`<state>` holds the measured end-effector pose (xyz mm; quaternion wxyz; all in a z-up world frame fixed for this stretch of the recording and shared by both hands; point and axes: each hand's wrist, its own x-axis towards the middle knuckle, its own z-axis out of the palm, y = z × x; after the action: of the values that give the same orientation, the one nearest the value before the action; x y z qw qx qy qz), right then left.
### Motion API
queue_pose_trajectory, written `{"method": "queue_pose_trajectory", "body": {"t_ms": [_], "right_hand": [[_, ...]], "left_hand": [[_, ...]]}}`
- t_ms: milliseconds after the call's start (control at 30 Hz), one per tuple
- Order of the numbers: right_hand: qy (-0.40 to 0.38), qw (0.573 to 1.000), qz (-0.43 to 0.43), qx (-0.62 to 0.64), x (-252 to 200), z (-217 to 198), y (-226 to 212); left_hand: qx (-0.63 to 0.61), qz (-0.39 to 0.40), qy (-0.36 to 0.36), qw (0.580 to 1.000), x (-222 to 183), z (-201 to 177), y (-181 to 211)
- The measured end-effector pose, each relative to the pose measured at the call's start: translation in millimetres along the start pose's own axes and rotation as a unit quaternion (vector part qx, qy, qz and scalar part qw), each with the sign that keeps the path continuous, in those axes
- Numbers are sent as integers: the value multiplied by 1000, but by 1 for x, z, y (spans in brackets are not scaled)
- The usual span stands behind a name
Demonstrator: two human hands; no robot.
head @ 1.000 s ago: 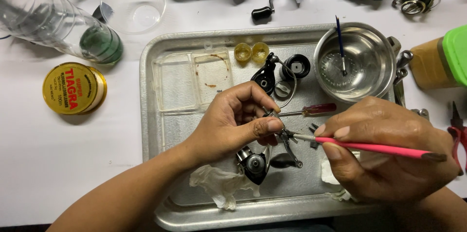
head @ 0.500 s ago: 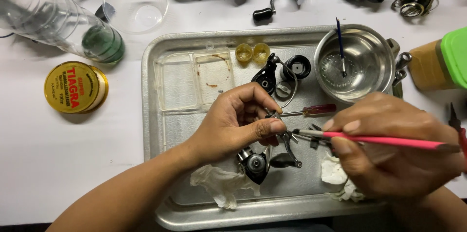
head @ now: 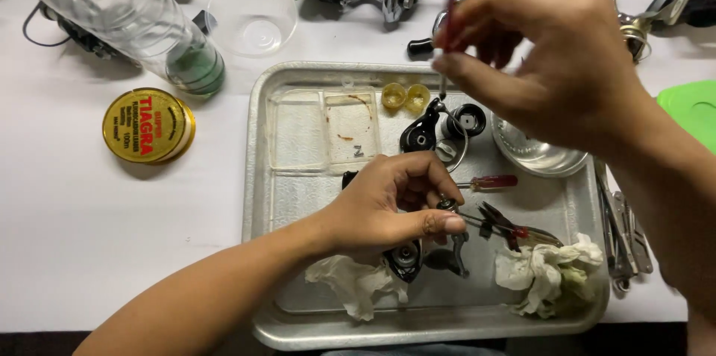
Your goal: Disassembling and lubricating a fishing reel on a workbench
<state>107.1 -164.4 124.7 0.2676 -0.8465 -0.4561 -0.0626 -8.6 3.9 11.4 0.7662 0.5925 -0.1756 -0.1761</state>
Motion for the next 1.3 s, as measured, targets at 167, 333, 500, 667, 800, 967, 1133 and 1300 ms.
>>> {"method": "queue_pose_trajectory", "body": {"t_ms": [167,333,500,667,800,967,1133,1300], "right_hand": [[-156,984,25,-79,57,43,16],[-323,926,57,-188,74,84,25],[-284,925,17,-250,67,103,42],[-257,937,-7,-237,59,105,52],[-152,968,-70,-190,46,86,46],[-40,989,-74,-119,5,31,21],[1,995,95,-14,-62,10,-10],[-86,907,286,298,-109,19,-17]], "left_hand": [[-4,9,5,1000,0,-1,-1],[-10,31,8,999,0,-3,-3],[-34,34,6,999,1,-3,-5],[-49,37,18,998,1,-3,-4],[-129,37,45,990,4,-4,-8],[-162,30,101,981,6,-5,-11],[-184,69,115,974,6,-7,-11],[-157,72,140,975,6,-8,-17]]}}
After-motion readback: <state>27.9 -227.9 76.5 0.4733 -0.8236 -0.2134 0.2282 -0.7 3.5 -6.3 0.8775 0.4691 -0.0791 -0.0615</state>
